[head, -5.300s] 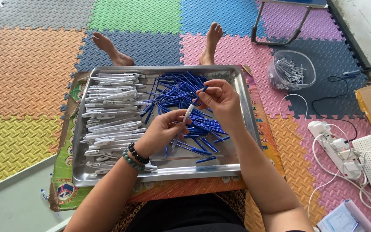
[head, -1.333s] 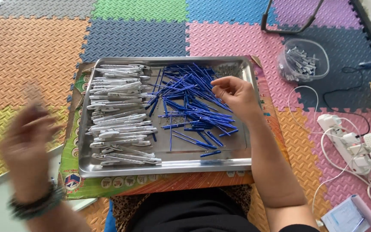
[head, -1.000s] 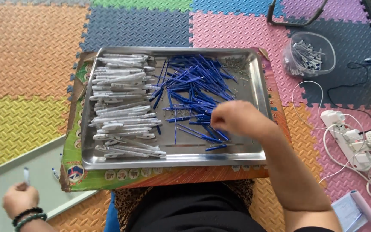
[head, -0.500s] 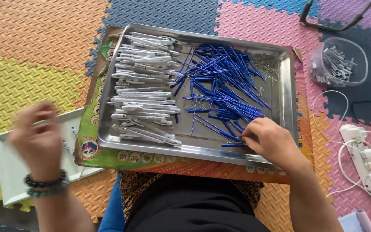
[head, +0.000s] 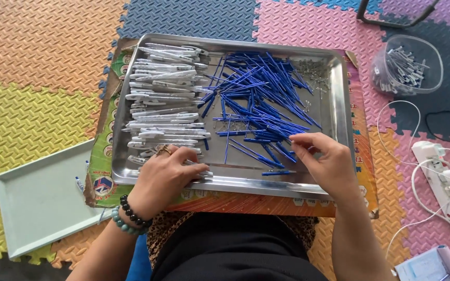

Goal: Assembling ballpoint pens by manually inserting ink refills into pen bodies on a tray.

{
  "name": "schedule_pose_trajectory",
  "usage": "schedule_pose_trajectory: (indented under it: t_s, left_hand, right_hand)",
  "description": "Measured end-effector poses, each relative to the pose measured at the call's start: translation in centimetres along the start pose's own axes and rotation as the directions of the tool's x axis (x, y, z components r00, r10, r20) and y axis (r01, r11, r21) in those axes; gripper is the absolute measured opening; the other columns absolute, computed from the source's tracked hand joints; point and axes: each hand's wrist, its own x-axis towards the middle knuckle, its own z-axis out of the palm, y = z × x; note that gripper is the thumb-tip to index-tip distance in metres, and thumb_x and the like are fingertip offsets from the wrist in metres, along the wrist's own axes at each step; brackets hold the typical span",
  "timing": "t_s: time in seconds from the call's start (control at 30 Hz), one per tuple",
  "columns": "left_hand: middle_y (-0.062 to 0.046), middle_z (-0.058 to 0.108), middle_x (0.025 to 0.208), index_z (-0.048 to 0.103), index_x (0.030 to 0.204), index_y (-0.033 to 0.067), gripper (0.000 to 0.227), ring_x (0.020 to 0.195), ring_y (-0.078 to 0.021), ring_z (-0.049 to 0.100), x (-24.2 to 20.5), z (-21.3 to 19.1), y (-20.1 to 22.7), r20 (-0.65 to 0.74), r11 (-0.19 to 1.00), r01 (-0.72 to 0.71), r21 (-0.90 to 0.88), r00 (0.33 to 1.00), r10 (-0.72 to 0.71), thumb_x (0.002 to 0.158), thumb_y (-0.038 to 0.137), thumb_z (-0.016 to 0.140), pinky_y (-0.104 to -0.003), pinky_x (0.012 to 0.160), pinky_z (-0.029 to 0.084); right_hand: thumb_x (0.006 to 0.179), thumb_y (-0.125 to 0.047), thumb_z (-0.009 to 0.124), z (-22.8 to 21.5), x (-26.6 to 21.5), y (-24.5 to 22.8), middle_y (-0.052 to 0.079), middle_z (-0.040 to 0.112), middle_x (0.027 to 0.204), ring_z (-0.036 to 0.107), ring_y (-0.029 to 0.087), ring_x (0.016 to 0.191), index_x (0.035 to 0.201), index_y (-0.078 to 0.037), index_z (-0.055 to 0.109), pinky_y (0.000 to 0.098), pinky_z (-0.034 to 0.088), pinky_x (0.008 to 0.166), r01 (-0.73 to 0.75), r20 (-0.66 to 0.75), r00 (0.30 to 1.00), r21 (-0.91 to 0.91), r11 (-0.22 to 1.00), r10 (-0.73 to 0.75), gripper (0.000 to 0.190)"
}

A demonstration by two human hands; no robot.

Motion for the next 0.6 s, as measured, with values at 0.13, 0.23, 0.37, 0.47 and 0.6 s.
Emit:
schedule_pose_trajectory:
  t_s: [0.13, 0.23, 0.37, 0.47, 0.6]
  left_hand:
    - [-0.003, 0.072, 0.118, 0.088, 0.118, 0.0379, 0.024, 0.101, -0.0304, 0.074, 0.7, -1.3, 0.2, 0.122, 0.995, -0.065, -0.081, 0.990, 0.074, 0.098, 0.029, 0.080, -0.048, 0.078, 0.065]
    - [-0.003, 0.070, 0.118, 0.087, 0.121, 0.0368, 0.022, 0.103, -0.0270, 0.072, 1.8, -1.8, 0.5, 0.166, 0.998, -0.050, -0.034, 0.985, 0.055, 0.103, 0.035, 0.075, -0.047, 0.083, 0.063]
    - [-0.002, 0.070, 0.120, 0.085, 0.108, 0.0314, 0.010, 0.108, -0.0285, 0.073, 1.5, 0.3, 0.6, 0.149, 0.996, -0.074, -0.046, 0.986, 0.080, 0.099, 0.033, 0.079, -0.046, 0.084, 0.058]
    - [-0.002, 0.070, 0.123, 0.078, 0.114, 0.0258, 0.012, 0.112, -0.0288, 0.075, 1.7, 1.2, 0.9, 0.035, 0.995, -0.099, -0.013, 0.994, 0.099, 0.105, 0.032, 0.074, -0.047, 0.089, 0.055]
    - [0.003, 0.081, 0.112, 0.079, 0.128, 0.0258, 0.021, 0.113, -0.0243, 0.080, 3.2, 1.2, 2.5, -0.181, 0.949, -0.074, -0.307, 0.983, 0.018, 0.107, 0.025, 0.077, -0.044, 0.097, 0.059]
  right_hand:
    - [0.101, -0.005, 0.085, 0.3, -0.3, 0.4, 0.009, 0.086, 0.095, 0.079, 0.015, 0.088, 0.117, -0.010, 0.089, 0.0305, 0.066, 0.085, -0.072, -0.068, 0.994, 0.149, 0.986, 0.083, 0.017]
    - [0.100, -0.004, 0.085, 0.5, -0.4, 0.8, 0.009, 0.086, 0.093, 0.078, 0.014, 0.087, 0.114, -0.008, 0.089, 0.0298, 0.065, 0.086, -0.090, -0.058, 0.993, 0.233, 0.968, 0.106, 0.015]
    - [0.095, -0.002, 0.088, 0.8, -0.5, 0.6, 0.009, 0.086, 0.093, 0.078, 0.014, 0.089, 0.109, -0.007, 0.089, 0.0317, 0.065, 0.088, -0.086, -0.054, 0.993, 0.284, 0.955, 0.105, 0.015]
    - [0.095, 0.001, 0.087, 1.0, -0.4, 0.2, 0.013, 0.086, 0.097, 0.079, 0.018, 0.089, 0.106, -0.004, 0.087, 0.0335, 0.065, 0.088, -0.020, -0.051, 0.998, 0.354, 0.935, 0.041, 0.012]
    - [0.092, 0.003, 0.090, 1.6, 0.3, -1.4, 0.011, 0.086, 0.096, 0.080, 0.014, 0.089, 0.104, -0.003, 0.087, 0.0300, 0.066, 0.088, 0.044, -0.103, 0.995, 0.419, 0.907, 0.000, 0.014]
